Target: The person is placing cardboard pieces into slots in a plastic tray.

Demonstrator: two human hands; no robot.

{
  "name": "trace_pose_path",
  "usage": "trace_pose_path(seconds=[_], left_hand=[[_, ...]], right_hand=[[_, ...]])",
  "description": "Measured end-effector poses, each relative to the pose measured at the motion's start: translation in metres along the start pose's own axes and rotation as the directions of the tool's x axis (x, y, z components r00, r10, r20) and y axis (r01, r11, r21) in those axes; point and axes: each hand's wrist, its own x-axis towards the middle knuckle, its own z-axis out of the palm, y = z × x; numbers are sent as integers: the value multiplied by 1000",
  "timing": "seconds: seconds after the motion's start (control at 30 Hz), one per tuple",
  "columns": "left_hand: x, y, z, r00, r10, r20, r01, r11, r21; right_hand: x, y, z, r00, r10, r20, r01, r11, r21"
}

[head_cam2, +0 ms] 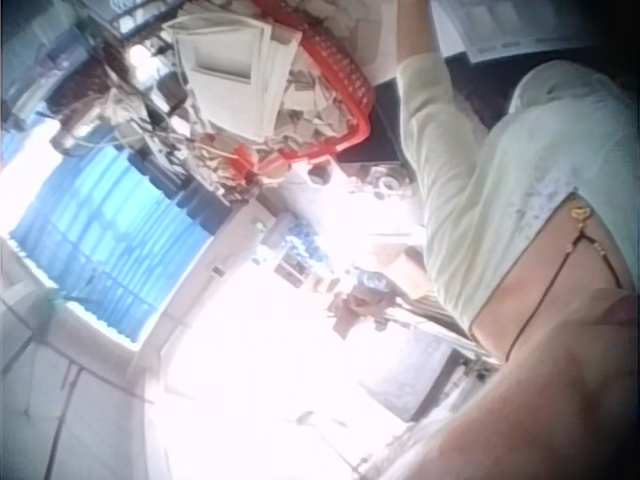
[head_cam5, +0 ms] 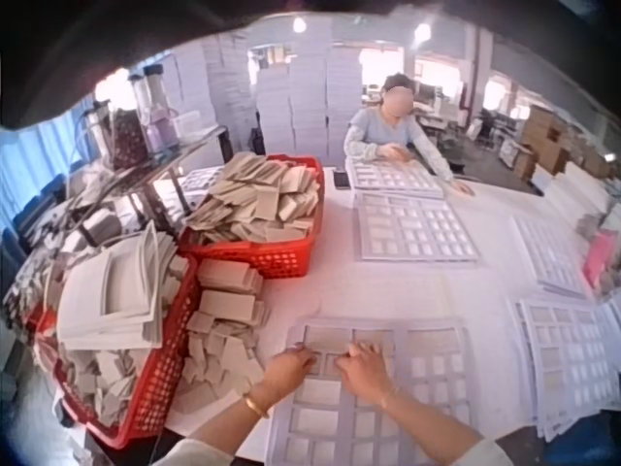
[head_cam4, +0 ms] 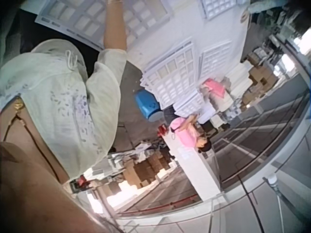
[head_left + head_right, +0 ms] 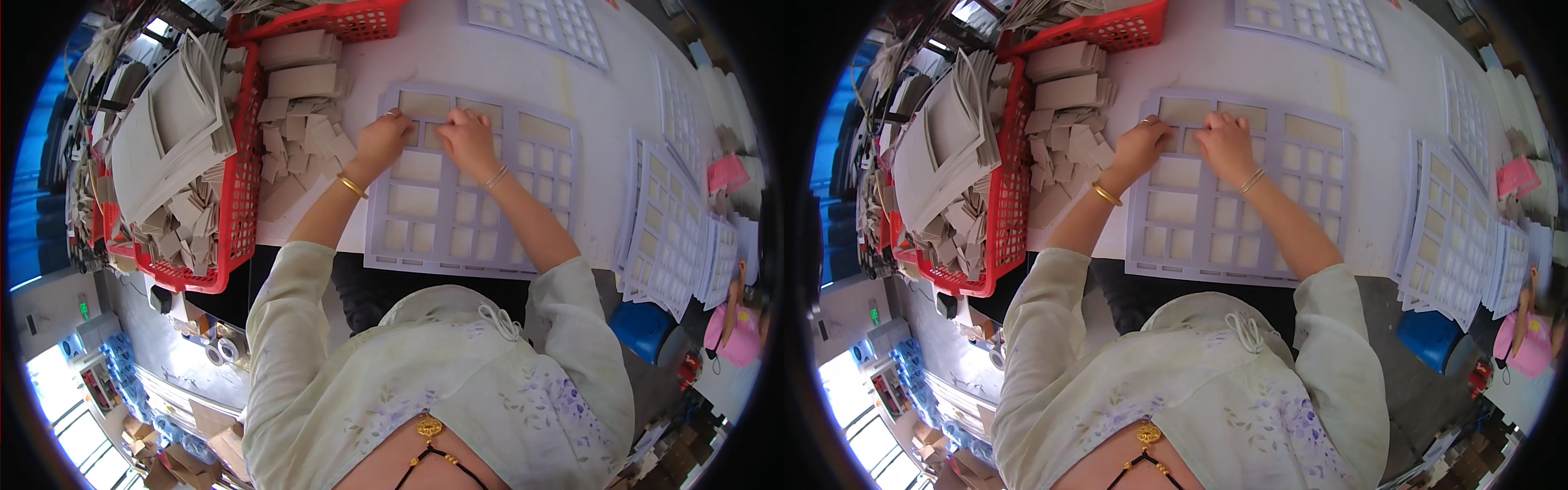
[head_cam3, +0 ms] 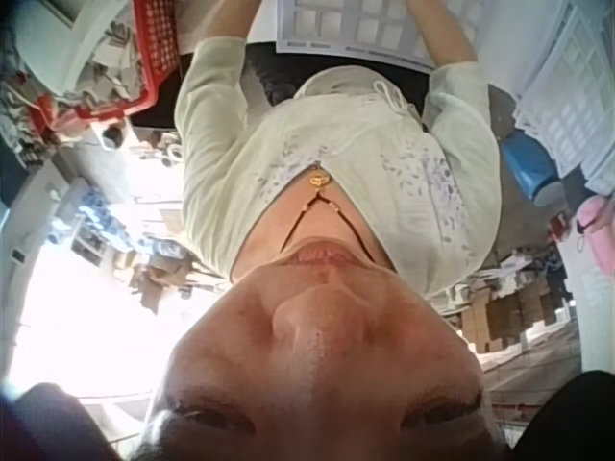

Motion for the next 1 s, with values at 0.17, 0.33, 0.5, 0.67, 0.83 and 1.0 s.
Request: trace_pose_path(seconds=[0.17,0.33,0.5,0.67,0.83,1.0], left_hand=[[-29,14,-16,997,7,-79,-7,1000,2],[-87,57,-71,959,-31,-281,-26,980,-195],[-162,47,-145,789,-66,-611,10,995,-95],[-222,-18,-236,485,-275,-830,541,840,38],[-281,-62,-252,640,-456,-618,727,619,296],[-278,-69,-246,620,-623,-476,780,552,293]], right_hand=[[-9,-14,3,984,-49,172,89,968,-234],[5,-6,9,911,136,390,-7,949,-314],[24,-15,-20,882,-67,467,238,917,-319],[65,-77,-5,930,-290,225,299,954,-10],[107,-229,8,849,-524,-69,498,750,436],[120,-339,63,846,-532,45,399,687,607]])
